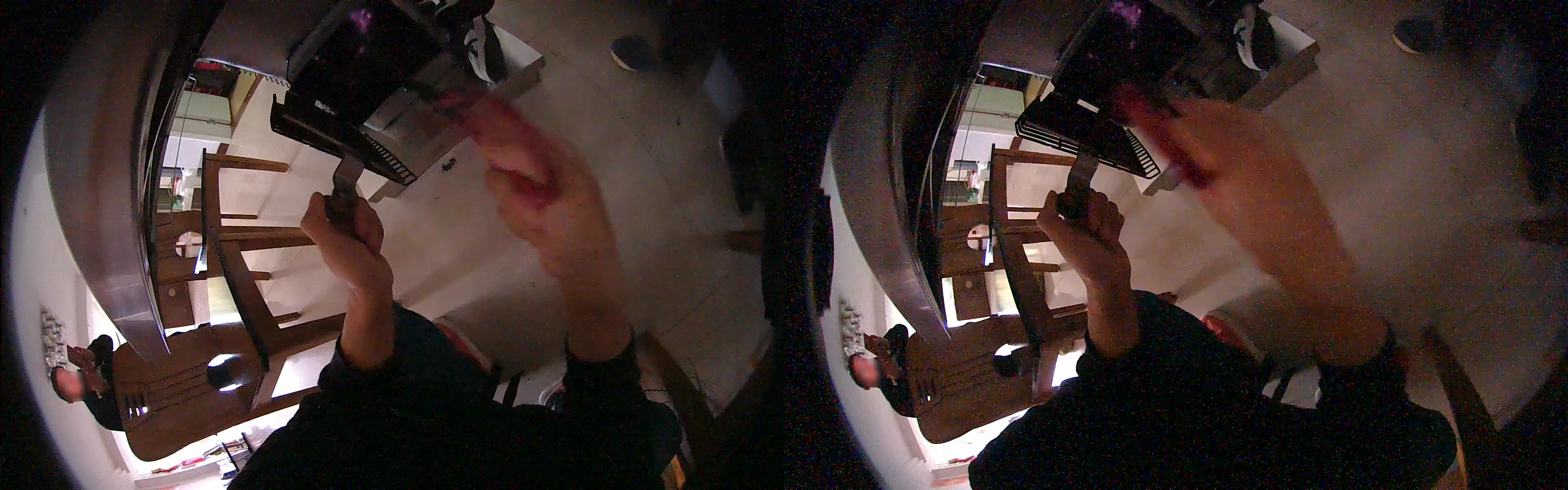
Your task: The person moves a portable gas heater from the floor to a table, then uses a screwdriver to remove screws from the heater's casing. The person continues to unscrew multiple fasteners to access the internal components.
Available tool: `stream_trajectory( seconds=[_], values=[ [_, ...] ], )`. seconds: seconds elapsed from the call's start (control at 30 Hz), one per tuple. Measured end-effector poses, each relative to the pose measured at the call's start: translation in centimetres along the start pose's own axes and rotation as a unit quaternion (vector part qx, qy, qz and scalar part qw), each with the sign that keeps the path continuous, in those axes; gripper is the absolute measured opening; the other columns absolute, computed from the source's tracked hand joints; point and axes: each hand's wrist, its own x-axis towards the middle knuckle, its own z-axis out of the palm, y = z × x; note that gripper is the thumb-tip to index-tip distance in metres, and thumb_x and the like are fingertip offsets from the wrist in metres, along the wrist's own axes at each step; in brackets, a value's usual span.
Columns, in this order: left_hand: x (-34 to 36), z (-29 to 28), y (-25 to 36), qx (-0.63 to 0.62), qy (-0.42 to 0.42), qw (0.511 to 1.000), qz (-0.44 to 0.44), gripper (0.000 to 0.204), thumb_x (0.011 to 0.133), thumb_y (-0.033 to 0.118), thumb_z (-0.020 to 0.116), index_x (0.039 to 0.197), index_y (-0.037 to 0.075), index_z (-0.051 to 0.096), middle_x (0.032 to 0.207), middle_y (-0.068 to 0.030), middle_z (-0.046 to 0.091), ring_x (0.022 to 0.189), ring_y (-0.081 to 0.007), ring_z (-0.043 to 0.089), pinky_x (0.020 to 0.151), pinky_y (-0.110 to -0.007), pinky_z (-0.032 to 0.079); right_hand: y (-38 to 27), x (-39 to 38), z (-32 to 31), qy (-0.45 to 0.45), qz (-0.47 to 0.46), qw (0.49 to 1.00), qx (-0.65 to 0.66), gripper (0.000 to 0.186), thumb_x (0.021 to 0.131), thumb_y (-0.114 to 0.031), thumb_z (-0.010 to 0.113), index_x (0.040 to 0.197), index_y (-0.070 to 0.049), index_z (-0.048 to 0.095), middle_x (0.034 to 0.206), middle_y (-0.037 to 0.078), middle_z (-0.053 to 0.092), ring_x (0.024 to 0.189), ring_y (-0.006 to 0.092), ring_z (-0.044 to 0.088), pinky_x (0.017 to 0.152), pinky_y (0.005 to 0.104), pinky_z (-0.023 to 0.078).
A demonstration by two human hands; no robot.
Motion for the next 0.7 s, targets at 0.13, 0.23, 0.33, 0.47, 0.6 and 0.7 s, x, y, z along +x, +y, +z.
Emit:
stream_trajectory(
  seconds=[0.13,0.23,0.33,0.47,0.6,0.7],
  values=[
    [0.0,0.0,-0.3,-0.024,-0.009,1.0,-0.009,0.039,0.081,0.04,0.031,0.053,0.014,0.028,0.04,0.0012,0.027,0.033,-0.0083,0.019,0.031,-0.022,0.014,-2.8,-0.8,-1.7,-0.015,0.101,0.992,0.076,0.023,0.078,-0.02,0.045,0.093,-0.003,0.052,0.042,-0.003,0.033,0.029,0.0025,0.023,0.025,0.0164,0.016],
    [-0.1,0.1,-0.3,-0.024,-0.027,0.999,-0.009,0.04,0.081,0.041,0.031,0.052,0.014,0.028,0.04,0.0013,0.026,0.032,-0.0083,0.019,0.031,-0.022,0.013,-2.7,-0.6,-1.7,0.015,0.139,0.982,0.13,0.021,0.079,-0.023,0.045,0.086,-0.005,0.052,0.04,-0.003,0.032,0.027,0.003,0.02,0.024,0.0162,0.014],
    [-0.1,0.5,-0.3,-0.016,-0.013,1.0,-0.019,0.041,0.081,0.042,0.031,0.051,0.014,0.028,0.04,0.0016,0.026,0.032,-0.0083,0.019,0.031,-0.022,0.013,-1.3,-0.1,-1.8,-0.016,0.153,0.975,0.158,0.019,0.08,-0.025,0.045,0.076,-0.008,0.051,0.039,-0.003,0.031,0.025,0.0038,0.019,0.024,0.0164,0.014],
    [-0.3,0.9,-0.3,-0.001,-0.008,1.0,-0.011,0.042,0.081,0.042,0.03,0.05,0.013,0.027,0.04,0.0018,0.026,0.032,-0.0084,0.019,0.031,-0.022,0.013,0.7,0.6,-2.3,-0.06,0.175,0.968,0.172,0.02,0.08,-0.026,0.045,0.068,-0.011,0.048,0.039,-0.003,0.029,0.024,0.0046,0.019,0.024,0.0167,0.014],
    [-0.5,1.0,-0.4,-0.005,-0.02,1.0,-0.003,0.043,0.081,0.042,0.03,0.05,0.013,0.028,0.04,0.0017,0.026,0.032,-0.0087,0.019,0.031,-0.023,0.013,2.5,2.0,-2.3,-0.059,0.151,0.977,0.139,0.019,0.08,-0.025,0.044,0.07,-0.01,0.049,0.043,-0.002,0.035,0.028,0.0037,0.023,0.025,0.0168,0.014],
    [-0.6,1.0,-0.3,-0.004,-0.029,1.0,-0.01,0.043,0.081,0.042,0.029,0.05,0.012,0.029,0.04,0.0014,0.025,0.033,-0.009,0.02,0.032,-0.023,0.014,3.5,3.1,-2.1,-0.033,0.14,0.989,0.034,0.018,0.08,-0.024,0.045,0.074,-0.008,0.05,0.049,0.0,0.043,0.031,0.0036,0.028,0.028,0.0168,0.018]
  ],
)
